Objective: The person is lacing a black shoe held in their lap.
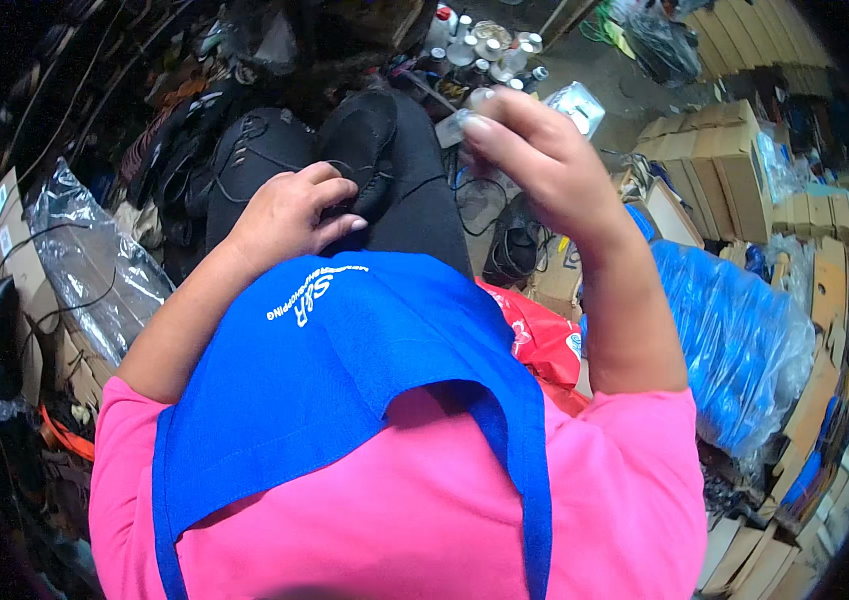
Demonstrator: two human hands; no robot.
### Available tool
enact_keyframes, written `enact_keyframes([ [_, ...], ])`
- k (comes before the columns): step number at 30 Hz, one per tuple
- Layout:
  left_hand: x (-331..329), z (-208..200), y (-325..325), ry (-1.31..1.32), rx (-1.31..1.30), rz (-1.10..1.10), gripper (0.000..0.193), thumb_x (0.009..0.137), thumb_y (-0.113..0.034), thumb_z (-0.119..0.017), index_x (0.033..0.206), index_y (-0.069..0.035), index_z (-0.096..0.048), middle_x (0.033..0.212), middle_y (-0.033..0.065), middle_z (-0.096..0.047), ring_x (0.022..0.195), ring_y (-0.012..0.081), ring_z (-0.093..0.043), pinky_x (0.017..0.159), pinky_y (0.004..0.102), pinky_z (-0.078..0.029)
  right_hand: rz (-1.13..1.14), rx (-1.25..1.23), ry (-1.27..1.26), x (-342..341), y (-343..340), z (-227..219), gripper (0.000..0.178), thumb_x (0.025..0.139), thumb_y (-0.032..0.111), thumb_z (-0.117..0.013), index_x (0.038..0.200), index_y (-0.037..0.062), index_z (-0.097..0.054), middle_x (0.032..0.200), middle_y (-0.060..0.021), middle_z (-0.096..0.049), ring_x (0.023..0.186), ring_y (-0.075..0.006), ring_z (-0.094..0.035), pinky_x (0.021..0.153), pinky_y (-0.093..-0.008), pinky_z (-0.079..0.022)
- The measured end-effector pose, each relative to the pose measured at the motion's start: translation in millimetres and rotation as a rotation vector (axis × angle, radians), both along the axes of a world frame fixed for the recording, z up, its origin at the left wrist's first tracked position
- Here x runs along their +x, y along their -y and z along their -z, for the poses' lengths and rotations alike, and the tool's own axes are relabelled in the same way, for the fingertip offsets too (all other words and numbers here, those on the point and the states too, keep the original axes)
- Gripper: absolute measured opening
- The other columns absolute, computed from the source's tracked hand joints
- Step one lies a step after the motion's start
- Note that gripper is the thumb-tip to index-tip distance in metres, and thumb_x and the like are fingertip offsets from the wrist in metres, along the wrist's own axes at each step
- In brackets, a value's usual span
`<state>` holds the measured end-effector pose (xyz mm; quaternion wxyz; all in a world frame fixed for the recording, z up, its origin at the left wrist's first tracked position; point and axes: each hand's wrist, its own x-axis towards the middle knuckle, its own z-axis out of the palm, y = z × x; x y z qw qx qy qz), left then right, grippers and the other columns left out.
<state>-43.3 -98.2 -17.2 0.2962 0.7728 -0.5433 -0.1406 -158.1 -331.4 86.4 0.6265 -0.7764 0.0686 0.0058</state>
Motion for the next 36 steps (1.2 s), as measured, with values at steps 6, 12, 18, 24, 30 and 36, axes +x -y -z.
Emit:
enact_keyframes([
  [6,-4.9,1.1,3.3,0.168,0.004,0.037,0.026,0.078,-0.027,-0.069,0.096,-0.009,-0.063,0.095,0.0093,-0.060,0.077,0.0295,-0.060,0.067,0.0387,-0.049,-0.064,-0.635,0.082,55.7,-29.8,73.9,0.022,0.091,0.016,-0.052,0.105,0.0004,-0.059,0.088,-0.0085,-0.062,0.084,-0.0191,-0.059,0.079,-0.0323,-0.047],
  [12,6.7,-5.8,-0.2,-0.040,-0.099,-0.024,0.025,0.079,-0.023,-0.069,0.096,-0.005,-0.067,0.096,0.0112,-0.063,0.086,0.0282,-0.062,0.076,0.0357,-0.050,0.089,-0.127,0.035,60.7,-18.3,82.7,0.020,0.091,0.014,-0.055,0.105,0.0010,-0.061,0.089,0.0007,-0.060,0.076,-0.0061,-0.052,0.068,-0.0224,-0.044],
  [18,49.7,-15.4,35.9,-0.525,-0.190,0.007,0.054,0.071,-0.010,-0.076,0.120,-0.002,-0.057,0.120,0.0095,-0.058,0.111,0.0187,-0.054,0.096,0.0317,-0.042,0.005,-0.388,0.057,16.4,-15.4,58.5,0.019,0.086,0.012,-0.058,0.099,0.0026,-0.067,0.085,-0.0083,-0.066,0.077,-0.0136,-0.062,0.071,-0.0293,-0.049],
  [24,66.0,-6.9,61.9,-0.678,0.059,0.120,0.041,0.077,-0.010,-0.072,0.114,-0.001,-0.059,0.103,0.0053,-0.064,0.097,0.0110,-0.055,0.089,0.0274,-0.044,-0.014,-0.584,0.059,3.6,-21.8,57.1,0.021,0.078,0.011,-0.059,0.095,0.0064,-0.069,0.083,-0.0149,-0.065,0.076,-0.0277,-0.065,0.070,-0.0336,-0.051],
  [30,78.3,-7.8,59.7,-0.827,0.115,0.306,0.031,0.081,-0.011,-0.066,0.110,-0.001,-0.063,0.100,0.0032,-0.065,0.092,0.0102,-0.057,0.088,0.0258,-0.044,-0.059,-0.678,0.046,9.3,-19.9,52.3,0.022,0.077,0.015,-0.057,0.094,0.0071,-0.070,0.082,-0.0163,-0.065,0.078,-0.0302,-0.064,0.072,-0.0371,-0.051],
  [36,81.9,-6.9,53.0,-0.934,0.215,0.253,0.039,0.080,-0.011,-0.066,0.117,0.000,-0.062,0.104,0.0031,-0.066,0.091,0.0084,-0.058,0.085,0.0241,-0.045,-0.101,-0.854,0.006,14.6,-26.6,46.0,0.022,0.077,0.017,-0.056,0.091,0.0081,-0.070,0.083,-0.0159,-0.066,0.079,-0.0316,-0.064,0.074,-0.0392,-0.051],
])
